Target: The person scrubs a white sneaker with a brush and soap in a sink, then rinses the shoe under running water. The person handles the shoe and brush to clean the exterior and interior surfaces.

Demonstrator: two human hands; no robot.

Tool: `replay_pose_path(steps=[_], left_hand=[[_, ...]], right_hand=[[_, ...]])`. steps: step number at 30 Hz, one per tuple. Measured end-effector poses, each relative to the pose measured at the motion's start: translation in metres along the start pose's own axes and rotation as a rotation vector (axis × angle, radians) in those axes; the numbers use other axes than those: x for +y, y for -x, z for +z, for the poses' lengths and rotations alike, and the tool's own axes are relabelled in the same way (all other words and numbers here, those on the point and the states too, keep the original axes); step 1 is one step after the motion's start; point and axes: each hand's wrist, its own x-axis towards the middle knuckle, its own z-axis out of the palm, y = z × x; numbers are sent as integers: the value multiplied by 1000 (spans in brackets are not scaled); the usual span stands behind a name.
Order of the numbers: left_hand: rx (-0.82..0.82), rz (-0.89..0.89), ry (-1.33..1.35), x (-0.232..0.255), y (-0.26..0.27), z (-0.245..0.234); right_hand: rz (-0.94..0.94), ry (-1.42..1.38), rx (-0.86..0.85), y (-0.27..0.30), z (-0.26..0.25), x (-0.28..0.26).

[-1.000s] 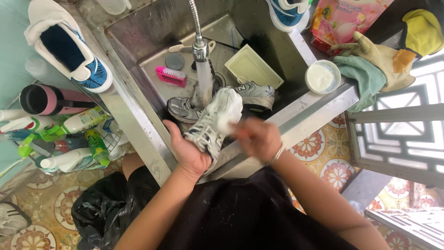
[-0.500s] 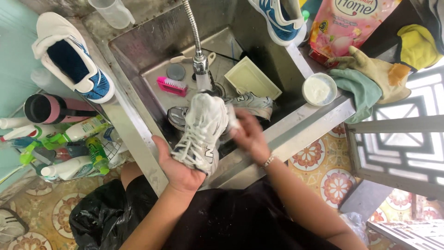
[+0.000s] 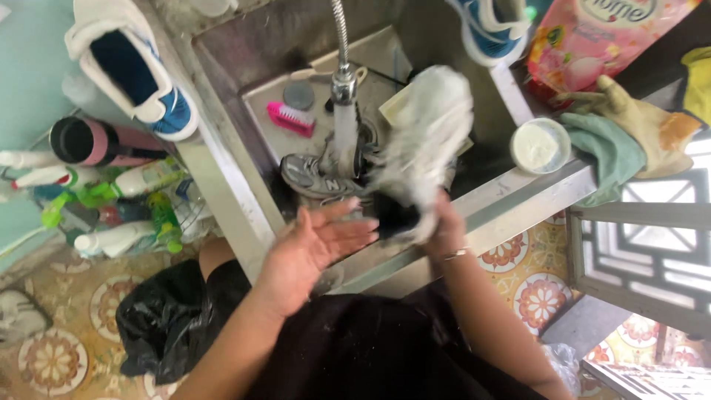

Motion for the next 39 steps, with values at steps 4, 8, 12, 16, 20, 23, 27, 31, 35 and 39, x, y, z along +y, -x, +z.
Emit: replay_pose_path(steps=[4,8,12,16,20,23,27,31,35,39], left_hand=[[117,127,-387,7,-21,-19],[105,84,-389,-27,-45,-50],[-179,56,158,-31,-37,-36],[-255,159,178,-8,-11,-20],[-137,165,272,-5,7,-71],[71,139,264,7,9,-82],[412,175,28,16,4,-94],[425,142,-45,21,1,-97],[178,69,82,21,7,-97],[188,12,195,30,4,-76]], right_hand=[[-21,-161,28,17,23,-26],[241,-212,66,28,61,6],[466,107,-29,33,95,29],[522,433,-108,12,97,21],[372,718,112,-41,62,29],[107,852,157,-102,2,68],[-67,1184,103,-131,32,80],[164,1293,304,-160,52,111],[233,916,387,-190,33,140],[32,976,59,-188,47,117]])
